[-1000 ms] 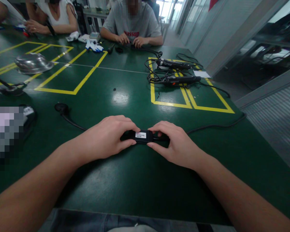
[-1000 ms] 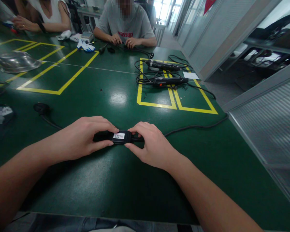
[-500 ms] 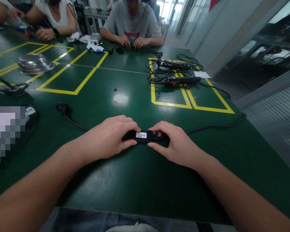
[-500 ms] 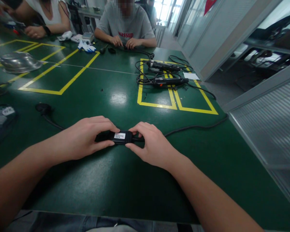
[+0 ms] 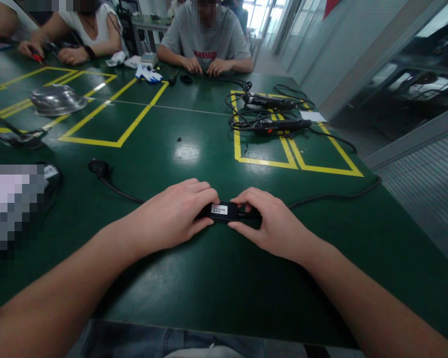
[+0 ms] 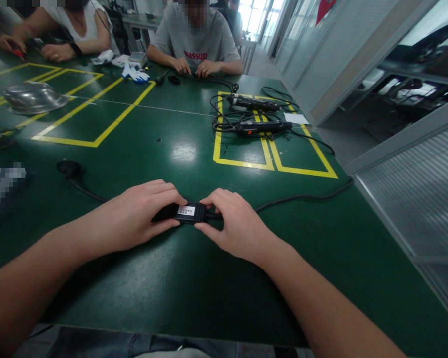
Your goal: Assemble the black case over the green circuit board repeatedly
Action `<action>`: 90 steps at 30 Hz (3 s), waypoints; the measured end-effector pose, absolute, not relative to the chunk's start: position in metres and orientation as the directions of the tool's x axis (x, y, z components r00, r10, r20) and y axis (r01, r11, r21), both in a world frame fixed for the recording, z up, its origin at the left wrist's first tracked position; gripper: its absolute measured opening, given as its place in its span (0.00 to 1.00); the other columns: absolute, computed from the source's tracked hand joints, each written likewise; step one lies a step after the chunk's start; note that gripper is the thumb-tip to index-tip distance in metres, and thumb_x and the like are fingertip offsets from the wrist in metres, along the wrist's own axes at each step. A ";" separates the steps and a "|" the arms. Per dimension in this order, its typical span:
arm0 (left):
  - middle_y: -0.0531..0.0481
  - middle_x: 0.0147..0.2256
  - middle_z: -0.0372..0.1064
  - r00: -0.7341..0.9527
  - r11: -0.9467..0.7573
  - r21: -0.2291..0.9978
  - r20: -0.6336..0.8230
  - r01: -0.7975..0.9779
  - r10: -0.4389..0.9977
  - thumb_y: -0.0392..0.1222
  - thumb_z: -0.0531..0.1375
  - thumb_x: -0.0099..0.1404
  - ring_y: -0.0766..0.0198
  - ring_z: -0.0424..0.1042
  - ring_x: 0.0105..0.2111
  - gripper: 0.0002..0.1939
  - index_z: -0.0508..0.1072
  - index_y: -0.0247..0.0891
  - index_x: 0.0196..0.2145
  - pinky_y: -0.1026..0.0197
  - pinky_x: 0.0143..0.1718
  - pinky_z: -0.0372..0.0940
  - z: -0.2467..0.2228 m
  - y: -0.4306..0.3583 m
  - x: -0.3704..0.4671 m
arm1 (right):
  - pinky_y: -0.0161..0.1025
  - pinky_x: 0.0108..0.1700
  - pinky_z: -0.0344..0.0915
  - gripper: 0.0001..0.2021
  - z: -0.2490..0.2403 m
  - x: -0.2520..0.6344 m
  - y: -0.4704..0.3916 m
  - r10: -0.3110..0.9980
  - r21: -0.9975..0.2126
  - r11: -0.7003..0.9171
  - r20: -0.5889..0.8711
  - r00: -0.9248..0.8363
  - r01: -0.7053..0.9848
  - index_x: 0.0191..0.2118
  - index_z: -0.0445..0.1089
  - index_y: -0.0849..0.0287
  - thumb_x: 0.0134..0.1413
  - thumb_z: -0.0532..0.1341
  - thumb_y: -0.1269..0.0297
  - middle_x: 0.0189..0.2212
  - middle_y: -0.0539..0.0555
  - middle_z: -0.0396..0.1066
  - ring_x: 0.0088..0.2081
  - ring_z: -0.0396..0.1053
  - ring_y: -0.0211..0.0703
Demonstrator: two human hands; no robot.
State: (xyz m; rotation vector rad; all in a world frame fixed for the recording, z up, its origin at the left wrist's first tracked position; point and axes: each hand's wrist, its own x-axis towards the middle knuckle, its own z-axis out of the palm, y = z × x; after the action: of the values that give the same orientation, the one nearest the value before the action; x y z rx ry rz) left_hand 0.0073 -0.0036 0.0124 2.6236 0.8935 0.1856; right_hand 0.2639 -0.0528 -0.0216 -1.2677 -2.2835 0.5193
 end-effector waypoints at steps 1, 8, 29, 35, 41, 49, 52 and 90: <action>0.47 0.45 0.77 0.791 -0.733 0.382 0.009 0.562 0.611 0.37 0.68 0.72 0.53 0.75 0.45 0.07 0.78 0.39 0.48 0.54 0.43 0.67 0.012 -0.004 0.007 | 0.47 0.44 0.71 0.11 -0.022 0.264 -0.053 0.860 -0.538 0.501 0.222 -0.460 0.678 0.48 0.74 0.55 0.62 0.72 0.68 0.41 0.55 0.79 0.41 0.75 0.50; 0.48 0.45 0.78 0.787 -0.714 0.462 0.053 0.527 0.615 0.39 0.69 0.71 0.54 0.76 0.45 0.11 0.78 0.40 0.50 0.54 0.46 0.68 0.009 0.000 0.007 | 0.47 0.45 0.72 0.11 -0.023 0.265 -0.052 0.864 -0.556 0.493 0.221 -0.453 0.669 0.48 0.74 0.55 0.62 0.71 0.68 0.41 0.55 0.79 0.41 0.75 0.50; 0.44 0.46 0.78 0.570 -0.598 0.491 0.226 0.634 0.790 0.41 0.63 0.70 0.50 0.75 0.50 0.08 0.72 0.40 0.46 0.44 0.55 0.71 -0.017 0.027 0.010 | 0.45 0.40 0.68 0.06 -0.032 0.267 -0.047 0.869 -0.548 0.491 0.249 -0.428 0.677 0.41 0.66 0.53 0.62 0.64 0.68 0.35 0.53 0.74 0.37 0.72 0.49; 0.40 0.50 0.77 0.620 -0.628 0.417 0.177 0.657 0.765 0.37 0.60 0.73 0.48 0.74 0.52 0.03 0.74 0.40 0.43 0.42 0.58 0.70 -0.015 0.026 0.009 | 0.42 0.37 0.66 0.04 -0.030 0.267 -0.044 0.853 -0.531 0.517 0.258 -0.453 0.672 0.38 0.70 0.54 0.63 0.63 0.71 0.32 0.51 0.74 0.34 0.72 0.47; 0.47 0.38 0.75 0.698 -0.656 0.358 0.015 0.665 0.716 0.39 0.61 0.68 0.55 0.74 0.36 0.03 0.69 0.42 0.36 0.53 0.38 0.68 0.009 0.008 0.004 | 0.43 0.39 0.69 0.03 -0.031 0.266 -0.044 0.854 -0.537 0.517 0.268 -0.446 0.667 0.40 0.73 0.55 0.65 0.63 0.70 0.34 0.53 0.77 0.33 0.73 0.46; 0.51 0.33 0.77 0.728 -0.647 0.384 -0.107 0.659 0.677 0.38 0.58 0.71 0.57 0.74 0.32 0.01 0.70 0.42 0.40 0.57 0.32 0.59 0.010 0.007 -0.002 | 0.41 0.40 0.72 0.03 -0.035 0.262 -0.043 0.865 -0.589 0.495 0.269 -0.423 0.638 0.40 0.75 0.56 0.66 0.65 0.70 0.37 0.53 0.78 0.35 0.75 0.44; 0.51 0.33 0.77 0.722 -0.628 0.415 -0.111 0.659 0.683 0.40 0.57 0.73 0.57 0.74 0.32 0.03 0.71 0.42 0.40 0.58 0.33 0.59 0.009 0.010 -0.005 | 0.41 0.39 0.72 0.02 -0.035 0.261 -0.043 0.868 -0.596 0.493 0.284 -0.408 0.634 0.40 0.76 0.57 0.66 0.66 0.70 0.37 0.53 0.78 0.35 0.75 0.44; 0.43 0.52 0.83 0.516 -0.545 0.489 0.208 0.681 0.831 0.37 0.69 0.69 0.49 0.81 0.53 0.19 0.82 0.40 0.57 0.44 0.61 0.73 -0.026 0.031 0.009 | 0.48 0.43 0.71 0.28 -0.038 0.265 -0.045 0.876 -0.615 0.478 0.281 -0.391 0.627 0.65 0.56 0.51 0.62 0.62 0.68 0.40 0.53 0.77 0.36 0.73 0.48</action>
State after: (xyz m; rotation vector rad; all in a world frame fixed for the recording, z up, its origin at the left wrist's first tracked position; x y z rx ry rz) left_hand 0.0089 0.0314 -0.0262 2.4151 1.2549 0.6044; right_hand 0.2651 -0.0454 -0.0375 -1.2388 -2.1468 0.5598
